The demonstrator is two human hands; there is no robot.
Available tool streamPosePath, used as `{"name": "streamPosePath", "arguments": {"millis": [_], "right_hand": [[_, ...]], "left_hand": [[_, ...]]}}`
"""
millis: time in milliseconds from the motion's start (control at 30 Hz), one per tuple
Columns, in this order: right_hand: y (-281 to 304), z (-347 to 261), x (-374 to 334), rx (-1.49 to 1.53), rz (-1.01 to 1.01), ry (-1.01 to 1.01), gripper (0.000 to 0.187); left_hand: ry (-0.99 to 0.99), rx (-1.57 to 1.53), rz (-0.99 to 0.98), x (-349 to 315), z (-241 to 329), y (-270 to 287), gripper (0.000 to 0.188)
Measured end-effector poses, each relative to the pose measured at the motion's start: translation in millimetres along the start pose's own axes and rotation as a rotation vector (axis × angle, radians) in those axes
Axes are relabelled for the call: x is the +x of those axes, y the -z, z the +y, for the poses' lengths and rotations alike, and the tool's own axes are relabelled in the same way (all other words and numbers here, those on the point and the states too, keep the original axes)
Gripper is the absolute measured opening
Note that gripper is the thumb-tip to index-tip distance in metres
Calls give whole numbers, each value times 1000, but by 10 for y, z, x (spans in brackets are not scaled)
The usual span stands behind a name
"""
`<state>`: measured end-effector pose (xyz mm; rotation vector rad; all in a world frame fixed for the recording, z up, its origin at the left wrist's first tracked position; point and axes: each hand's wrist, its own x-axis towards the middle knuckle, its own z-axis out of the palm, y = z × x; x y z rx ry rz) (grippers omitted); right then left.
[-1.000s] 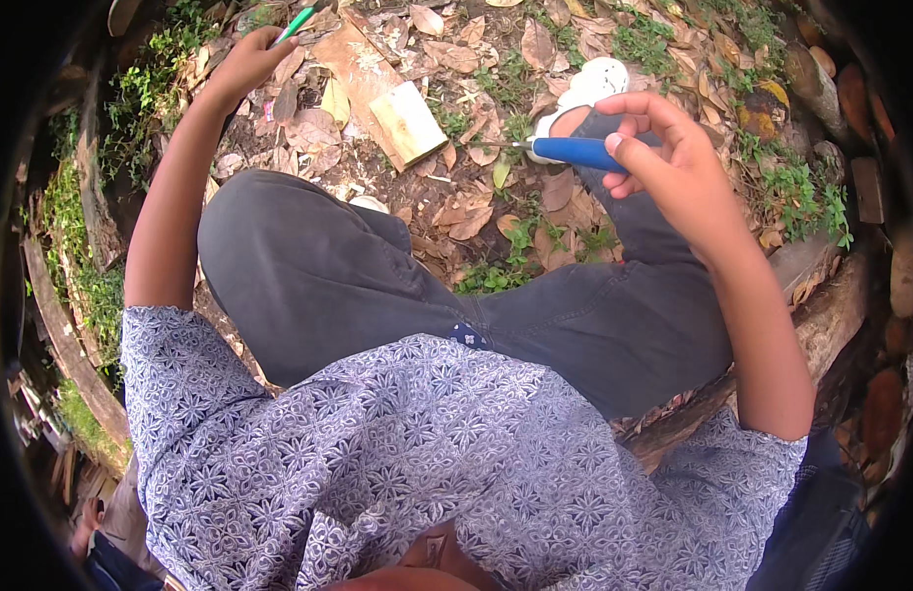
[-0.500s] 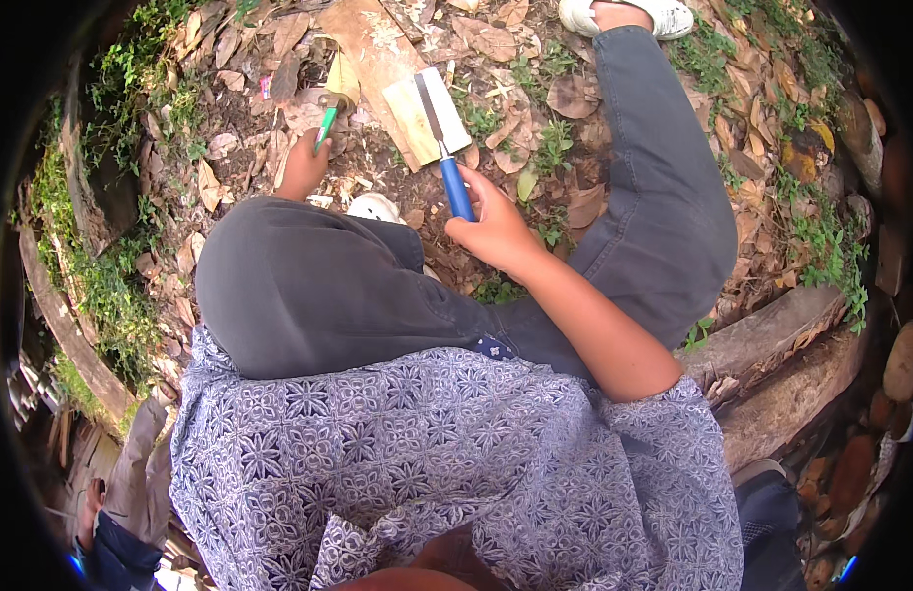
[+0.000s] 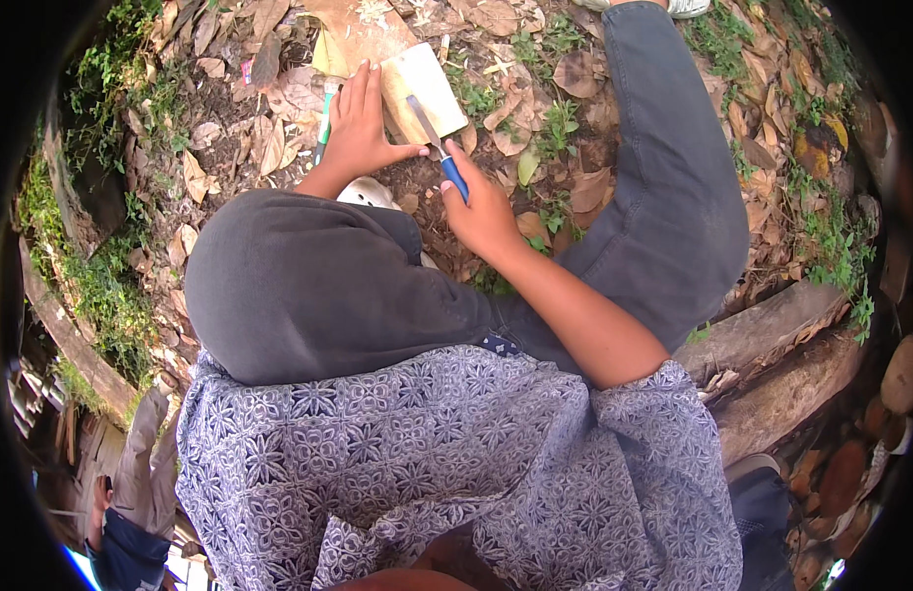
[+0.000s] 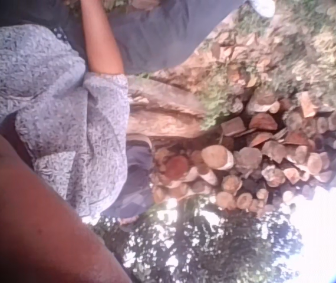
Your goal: The person sits on the ground and uses a chisel and hammer to carve and shape a small wooden box. They repeatedly strike the chisel to remove wood and refine the edges of the box.
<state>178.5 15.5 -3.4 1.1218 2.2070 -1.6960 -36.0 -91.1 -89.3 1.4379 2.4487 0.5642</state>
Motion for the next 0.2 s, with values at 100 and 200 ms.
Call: {"name": "streamPosePath", "arguments": {"millis": [100, 200], "right_hand": [[34, -20, -71, 30, 19, -26, 57], [101, 59, -128, 50, -6, -121, 58]], "left_hand": [[-3, 103, -72, -15, 9, -27, 139], [58, 36, -85, -15, 45, -61, 140]]}}
